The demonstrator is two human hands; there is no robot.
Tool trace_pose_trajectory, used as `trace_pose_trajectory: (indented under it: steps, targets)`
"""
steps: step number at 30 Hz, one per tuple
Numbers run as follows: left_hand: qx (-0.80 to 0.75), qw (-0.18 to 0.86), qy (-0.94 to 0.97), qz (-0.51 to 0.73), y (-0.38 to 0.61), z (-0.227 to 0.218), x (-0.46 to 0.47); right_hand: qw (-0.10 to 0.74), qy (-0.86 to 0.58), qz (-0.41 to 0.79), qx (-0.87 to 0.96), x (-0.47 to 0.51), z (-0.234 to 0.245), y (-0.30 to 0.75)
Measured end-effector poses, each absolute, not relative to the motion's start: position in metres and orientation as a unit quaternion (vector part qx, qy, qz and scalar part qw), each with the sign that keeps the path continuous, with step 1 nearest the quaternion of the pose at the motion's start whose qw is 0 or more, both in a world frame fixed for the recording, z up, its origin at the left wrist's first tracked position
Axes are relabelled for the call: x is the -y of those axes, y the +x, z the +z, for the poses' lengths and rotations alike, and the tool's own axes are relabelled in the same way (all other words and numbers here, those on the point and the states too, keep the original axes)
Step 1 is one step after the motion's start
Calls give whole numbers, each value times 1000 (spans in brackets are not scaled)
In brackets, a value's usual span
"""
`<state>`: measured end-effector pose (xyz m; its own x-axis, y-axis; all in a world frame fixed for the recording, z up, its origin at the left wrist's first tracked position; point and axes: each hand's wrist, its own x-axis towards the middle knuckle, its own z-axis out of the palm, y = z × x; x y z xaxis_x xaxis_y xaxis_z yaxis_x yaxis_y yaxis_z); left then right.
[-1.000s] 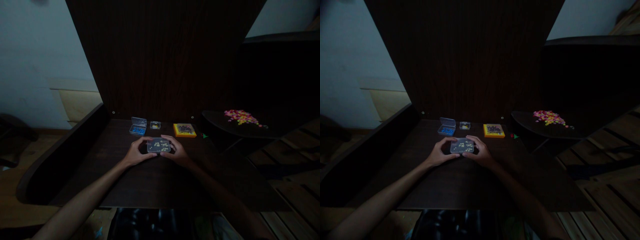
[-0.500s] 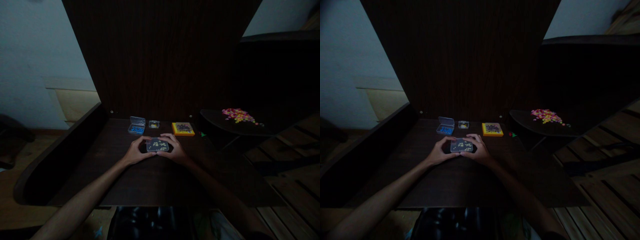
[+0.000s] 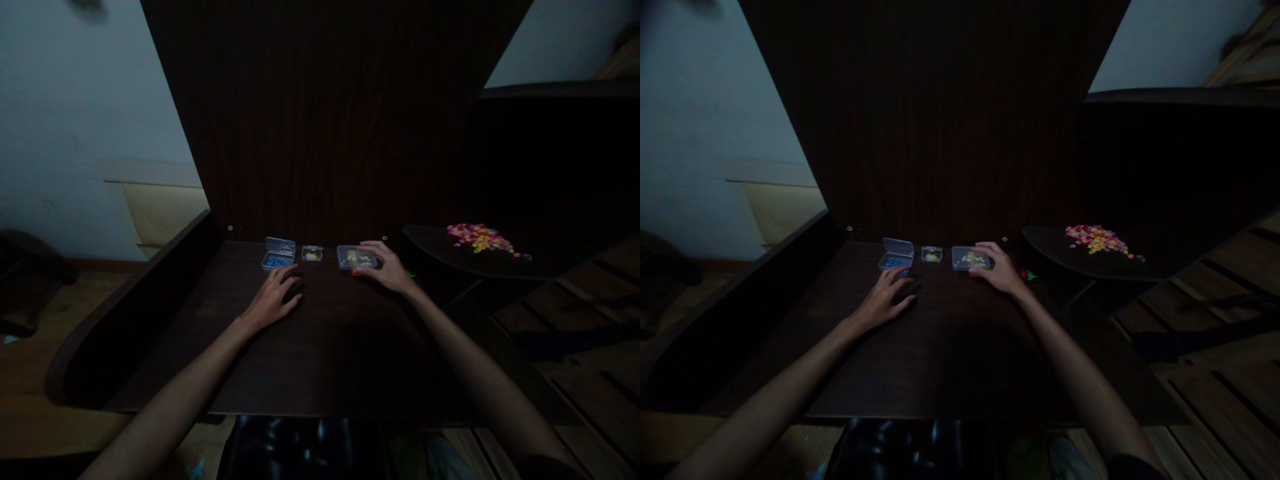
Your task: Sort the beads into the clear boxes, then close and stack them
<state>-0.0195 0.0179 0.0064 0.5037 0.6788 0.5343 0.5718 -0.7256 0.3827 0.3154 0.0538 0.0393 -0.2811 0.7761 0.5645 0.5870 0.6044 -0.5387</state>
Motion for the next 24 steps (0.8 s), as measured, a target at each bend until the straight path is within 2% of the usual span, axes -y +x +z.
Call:
trace_pose_trajectory:
  steps: [9, 24]
  targets:
    - [-463, -1, 846, 264, -27, -11, -31, 407, -489, 125, 761, -97, 22, 378]
    - [-484, 21, 839, 247, -30, -19, -34, 365, -534, 158, 746, -102, 14, 391]
